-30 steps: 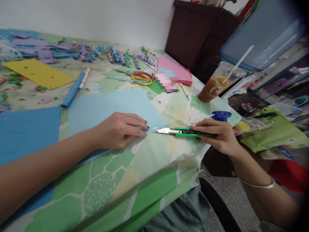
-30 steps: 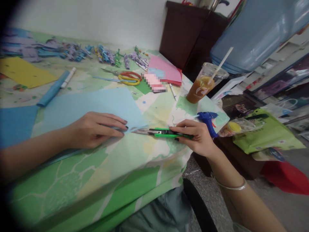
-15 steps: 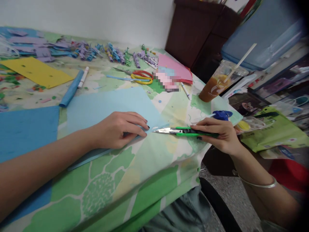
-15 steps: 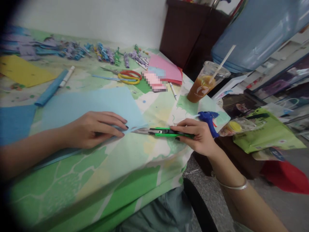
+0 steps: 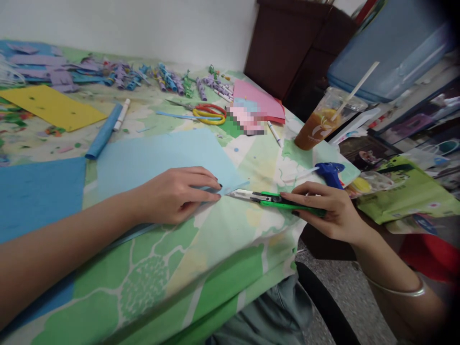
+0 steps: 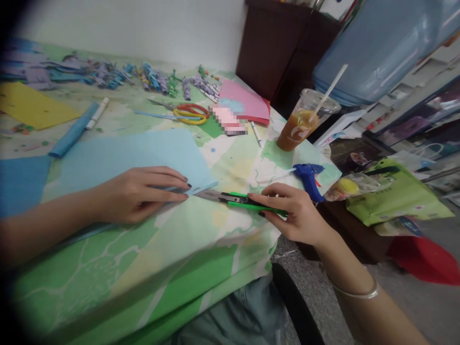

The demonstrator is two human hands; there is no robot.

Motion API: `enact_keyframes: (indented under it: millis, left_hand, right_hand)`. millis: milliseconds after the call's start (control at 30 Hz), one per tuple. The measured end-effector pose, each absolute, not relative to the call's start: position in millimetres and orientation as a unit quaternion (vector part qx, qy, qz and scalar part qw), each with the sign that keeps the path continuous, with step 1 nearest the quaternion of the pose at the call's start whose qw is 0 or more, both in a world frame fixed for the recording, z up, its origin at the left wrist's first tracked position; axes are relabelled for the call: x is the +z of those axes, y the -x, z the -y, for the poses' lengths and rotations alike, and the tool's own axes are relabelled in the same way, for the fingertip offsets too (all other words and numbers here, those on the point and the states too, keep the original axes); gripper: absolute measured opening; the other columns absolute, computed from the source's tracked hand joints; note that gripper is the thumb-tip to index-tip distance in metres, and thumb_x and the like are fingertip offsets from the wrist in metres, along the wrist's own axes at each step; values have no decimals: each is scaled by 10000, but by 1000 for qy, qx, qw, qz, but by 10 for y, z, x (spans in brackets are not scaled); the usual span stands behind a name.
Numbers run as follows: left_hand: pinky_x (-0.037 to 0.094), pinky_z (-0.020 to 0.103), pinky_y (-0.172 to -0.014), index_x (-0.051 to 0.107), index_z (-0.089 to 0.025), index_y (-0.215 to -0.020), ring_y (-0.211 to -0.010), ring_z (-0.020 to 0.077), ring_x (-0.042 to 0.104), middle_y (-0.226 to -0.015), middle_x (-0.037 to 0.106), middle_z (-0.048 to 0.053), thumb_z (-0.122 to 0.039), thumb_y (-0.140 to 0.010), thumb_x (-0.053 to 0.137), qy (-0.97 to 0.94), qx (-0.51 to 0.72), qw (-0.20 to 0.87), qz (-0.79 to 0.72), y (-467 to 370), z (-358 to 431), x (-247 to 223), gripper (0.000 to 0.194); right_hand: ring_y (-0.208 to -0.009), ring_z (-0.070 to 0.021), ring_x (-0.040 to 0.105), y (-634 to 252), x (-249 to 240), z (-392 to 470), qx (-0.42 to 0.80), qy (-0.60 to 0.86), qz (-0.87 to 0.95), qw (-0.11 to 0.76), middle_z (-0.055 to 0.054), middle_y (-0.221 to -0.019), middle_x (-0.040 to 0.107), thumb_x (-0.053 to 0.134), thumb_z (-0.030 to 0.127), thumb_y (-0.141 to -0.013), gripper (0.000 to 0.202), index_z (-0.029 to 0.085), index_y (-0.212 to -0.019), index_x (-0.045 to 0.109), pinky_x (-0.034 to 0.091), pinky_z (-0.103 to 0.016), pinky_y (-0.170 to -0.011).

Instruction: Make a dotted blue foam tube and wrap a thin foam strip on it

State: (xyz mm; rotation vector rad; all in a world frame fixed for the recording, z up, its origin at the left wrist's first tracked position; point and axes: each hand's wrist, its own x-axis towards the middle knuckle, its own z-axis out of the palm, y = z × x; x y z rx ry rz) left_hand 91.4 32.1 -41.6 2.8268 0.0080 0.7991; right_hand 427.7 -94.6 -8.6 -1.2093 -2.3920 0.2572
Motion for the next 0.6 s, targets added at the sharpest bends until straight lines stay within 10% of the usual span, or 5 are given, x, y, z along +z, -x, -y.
enact_keyframes:
  millis: [600]
  left_hand:
    - [522, 401, -870, 681, -193, -1067, -1057, 249, 610, -1072, 698, 109, -54, -804, 532, -954, 270, 130, -15, -917, -333, -414, 333]
  right_hand:
    - [-820, -186, 623, -4271, -94, 892, 110, 438, 861, 233, -108, -997, 644, 586, 129, -834, 406, 196, -1231, 641, 498, -306, -686]
